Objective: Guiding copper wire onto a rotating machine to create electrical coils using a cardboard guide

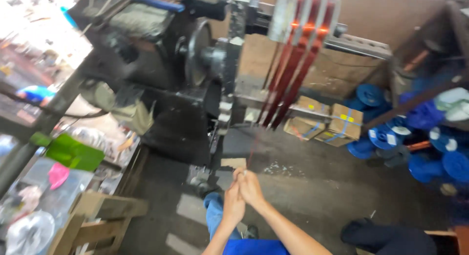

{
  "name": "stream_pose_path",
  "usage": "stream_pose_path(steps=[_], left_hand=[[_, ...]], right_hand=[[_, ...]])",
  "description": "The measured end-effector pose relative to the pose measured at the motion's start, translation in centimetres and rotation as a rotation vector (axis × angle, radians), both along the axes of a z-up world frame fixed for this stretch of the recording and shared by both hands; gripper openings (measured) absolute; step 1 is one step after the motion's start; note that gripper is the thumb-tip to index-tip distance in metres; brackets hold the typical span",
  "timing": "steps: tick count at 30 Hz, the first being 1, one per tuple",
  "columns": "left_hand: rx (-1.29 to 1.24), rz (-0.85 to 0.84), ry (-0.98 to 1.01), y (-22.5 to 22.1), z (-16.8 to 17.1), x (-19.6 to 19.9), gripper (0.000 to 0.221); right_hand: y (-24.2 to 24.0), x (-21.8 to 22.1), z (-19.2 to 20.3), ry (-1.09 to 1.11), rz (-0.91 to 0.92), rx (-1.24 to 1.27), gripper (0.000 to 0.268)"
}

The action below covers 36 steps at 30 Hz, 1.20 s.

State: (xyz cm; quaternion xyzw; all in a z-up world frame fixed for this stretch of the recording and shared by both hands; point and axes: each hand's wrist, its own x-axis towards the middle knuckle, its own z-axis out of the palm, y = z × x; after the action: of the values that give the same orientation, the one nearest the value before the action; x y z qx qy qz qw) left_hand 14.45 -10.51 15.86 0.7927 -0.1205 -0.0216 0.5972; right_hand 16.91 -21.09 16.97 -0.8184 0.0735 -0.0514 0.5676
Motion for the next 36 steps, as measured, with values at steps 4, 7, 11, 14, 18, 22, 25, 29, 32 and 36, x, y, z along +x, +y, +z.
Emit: stream_pose_path(steps=[4,7,11,14,18,22,25,29,32,36], left_hand=[[0.072,-0.015,0.051,-0.2,-2.6,0.0,0.038],[0.07,0.021,0.18,-0.3,-4.5,-0.1,0.028],[0.082,0.013,0.264,-0.2,-3.5,-0.2,0.03],[0.08,0.005,0.23,-0.2,-1.8,-0.4,0.036],[0.081,-0.023,0.129,0.2,0.7,-0.5,0.044],[0.022,-0.01,0.049,0.5,0.9,-0.7,0.043],[0.033,-0.019,0.065,0.8,0.4,-0.7,0.044],[0.062,-0.004,0.162,1.0,-1.1,-1.1,0.04],[0.105,-0.008,0.222,0.7,-2.6,-1.2,0.037],[0.108,-0.014,0.218,0.2,-3.9,-1.1,0.034]], right_hand=[[-0.2,0.1,-1.2,-0.014,0.034,0.004,0.021],[-0.2,-0.1,-2.2,0.021,0.068,0.046,0.021],[-0.3,-0.2,-1.6,0.038,0.08,0.009,0.022],[-0.3,-0.6,0.5,0.037,0.091,0.008,0.022],[-0.1,-0.9,4.3,-0.038,0.105,0.014,0.023],[0.5,-0.9,6.1,-0.067,0.125,0.024,0.02],[0.6,-0.8,4.4,-0.072,0.12,-0.004,0.019],[0.6,-1.1,1.6,-0.001,0.14,0.037,0.021],[0.3,-1.3,-0.1,0.03,0.136,0.053,0.023],[-0.1,-1.0,-2.8,0.059,0.095,0.039,0.022]])
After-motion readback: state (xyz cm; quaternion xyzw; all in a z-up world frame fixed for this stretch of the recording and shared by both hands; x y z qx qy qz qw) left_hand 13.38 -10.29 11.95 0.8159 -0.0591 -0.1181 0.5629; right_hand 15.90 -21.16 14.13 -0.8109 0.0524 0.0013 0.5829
